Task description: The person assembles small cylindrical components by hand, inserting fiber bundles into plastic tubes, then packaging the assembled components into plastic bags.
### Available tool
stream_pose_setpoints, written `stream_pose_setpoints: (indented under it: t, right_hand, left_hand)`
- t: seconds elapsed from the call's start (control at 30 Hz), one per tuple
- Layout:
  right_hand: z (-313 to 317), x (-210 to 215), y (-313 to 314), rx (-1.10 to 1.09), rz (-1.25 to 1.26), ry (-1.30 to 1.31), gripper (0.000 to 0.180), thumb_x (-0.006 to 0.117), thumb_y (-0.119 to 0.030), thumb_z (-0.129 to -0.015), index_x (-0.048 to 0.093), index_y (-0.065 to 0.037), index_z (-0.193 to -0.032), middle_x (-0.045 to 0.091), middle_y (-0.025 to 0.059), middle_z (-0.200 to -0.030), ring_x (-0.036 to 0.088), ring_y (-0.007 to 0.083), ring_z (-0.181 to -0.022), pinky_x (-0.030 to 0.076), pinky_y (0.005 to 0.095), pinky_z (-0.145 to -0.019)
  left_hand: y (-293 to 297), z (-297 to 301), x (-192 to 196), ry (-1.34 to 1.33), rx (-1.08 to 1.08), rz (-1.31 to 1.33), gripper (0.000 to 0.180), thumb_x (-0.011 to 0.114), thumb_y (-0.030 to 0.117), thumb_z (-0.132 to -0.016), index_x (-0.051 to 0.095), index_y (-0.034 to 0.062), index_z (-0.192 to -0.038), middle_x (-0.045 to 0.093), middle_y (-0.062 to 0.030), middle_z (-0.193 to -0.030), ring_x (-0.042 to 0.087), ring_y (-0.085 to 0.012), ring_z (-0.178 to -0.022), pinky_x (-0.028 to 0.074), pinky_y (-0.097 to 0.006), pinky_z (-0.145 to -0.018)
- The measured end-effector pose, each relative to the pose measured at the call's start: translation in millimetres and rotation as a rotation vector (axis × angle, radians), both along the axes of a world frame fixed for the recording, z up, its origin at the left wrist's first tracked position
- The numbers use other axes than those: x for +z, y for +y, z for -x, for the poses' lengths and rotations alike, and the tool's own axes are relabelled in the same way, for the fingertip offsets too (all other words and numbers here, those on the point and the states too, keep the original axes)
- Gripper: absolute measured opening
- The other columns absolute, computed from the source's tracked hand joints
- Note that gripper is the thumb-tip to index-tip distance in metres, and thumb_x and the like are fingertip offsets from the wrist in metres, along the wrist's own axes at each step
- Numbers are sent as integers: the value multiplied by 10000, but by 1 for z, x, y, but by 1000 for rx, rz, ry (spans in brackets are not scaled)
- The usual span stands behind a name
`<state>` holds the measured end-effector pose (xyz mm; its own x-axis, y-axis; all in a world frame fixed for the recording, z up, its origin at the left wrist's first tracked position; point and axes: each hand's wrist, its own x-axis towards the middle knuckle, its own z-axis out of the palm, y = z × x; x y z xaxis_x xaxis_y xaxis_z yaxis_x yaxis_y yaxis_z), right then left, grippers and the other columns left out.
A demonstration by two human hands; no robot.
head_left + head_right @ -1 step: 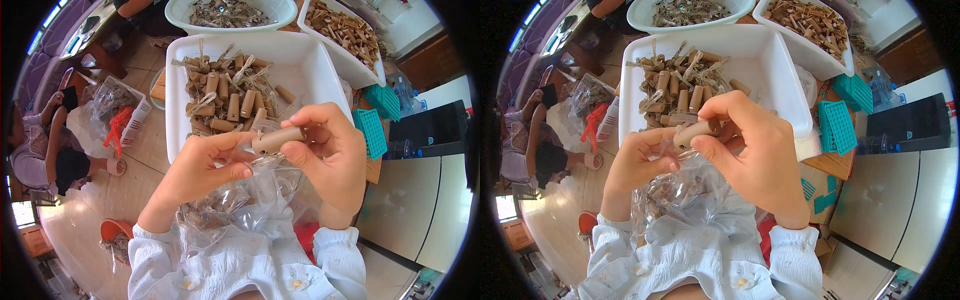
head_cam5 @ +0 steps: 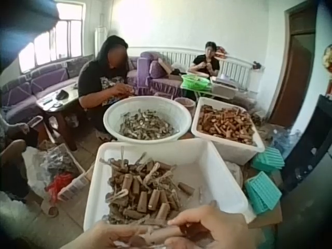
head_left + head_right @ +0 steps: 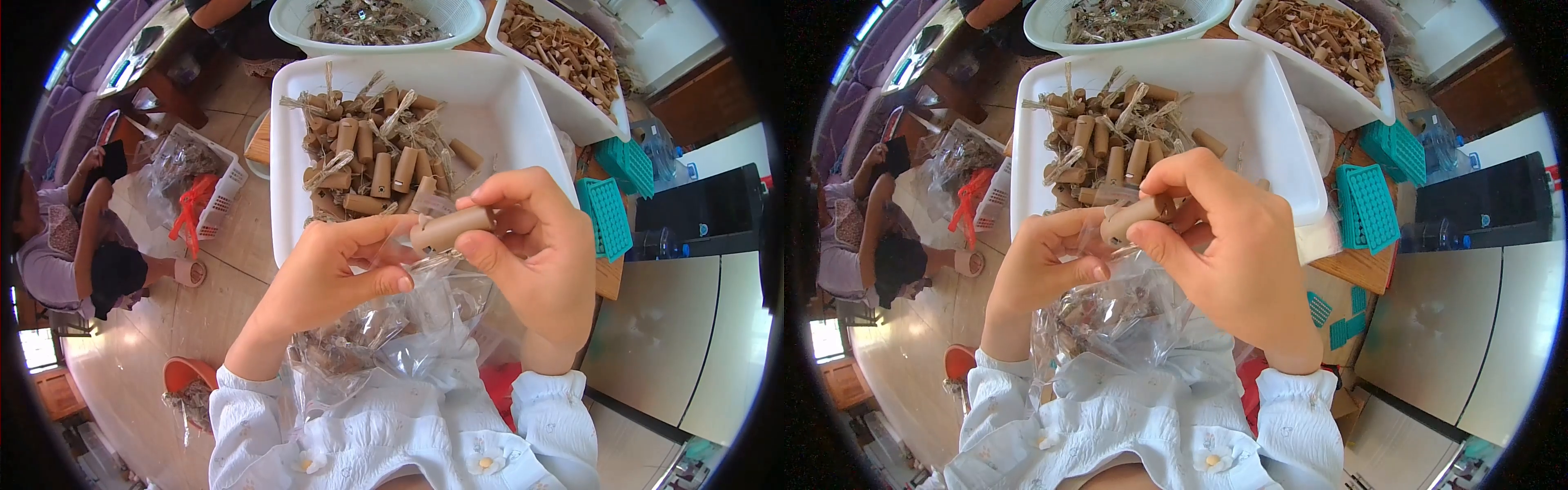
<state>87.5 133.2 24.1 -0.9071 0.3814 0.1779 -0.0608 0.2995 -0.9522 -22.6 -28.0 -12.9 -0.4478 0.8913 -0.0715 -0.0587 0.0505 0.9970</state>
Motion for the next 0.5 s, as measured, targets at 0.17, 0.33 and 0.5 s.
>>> stream_pose_setpoints:
  t: [0.17,0.33,0.5]
  right_hand:
    - [8,-5,-6,111,-113,-1,230,650,-24,-727,490,-23,-893,604,71,-735,635,163,-666,496,259,-579]
    - [11,-10,-3,155,24,47,210,651,-32,-730,514,-22,-889,612,86,-749,629,169,-647,494,257,-579]
    - [11,-10,-5,174,268,1,177,654,-51,-732,556,-23,-877,612,103,-775,622,194,-656,497,258,-575]
  left_hand:
    - [-1,1,-6,103,23,-9,399,658,59,-754,528,-24,-1122,613,-38,-814,521,-47,-766,446,-213,-681]
    - [-3,-3,2,31,62,28,493,704,69,-721,489,-100,-1130,576,-74,-1005,512,-109,-936,421,-258,-822]
    - [-3,-12,4,-125,116,-189,454,651,3,-748,476,-76,-1159,576,-88,-1008,524,-101,-891,440,-232,-792]
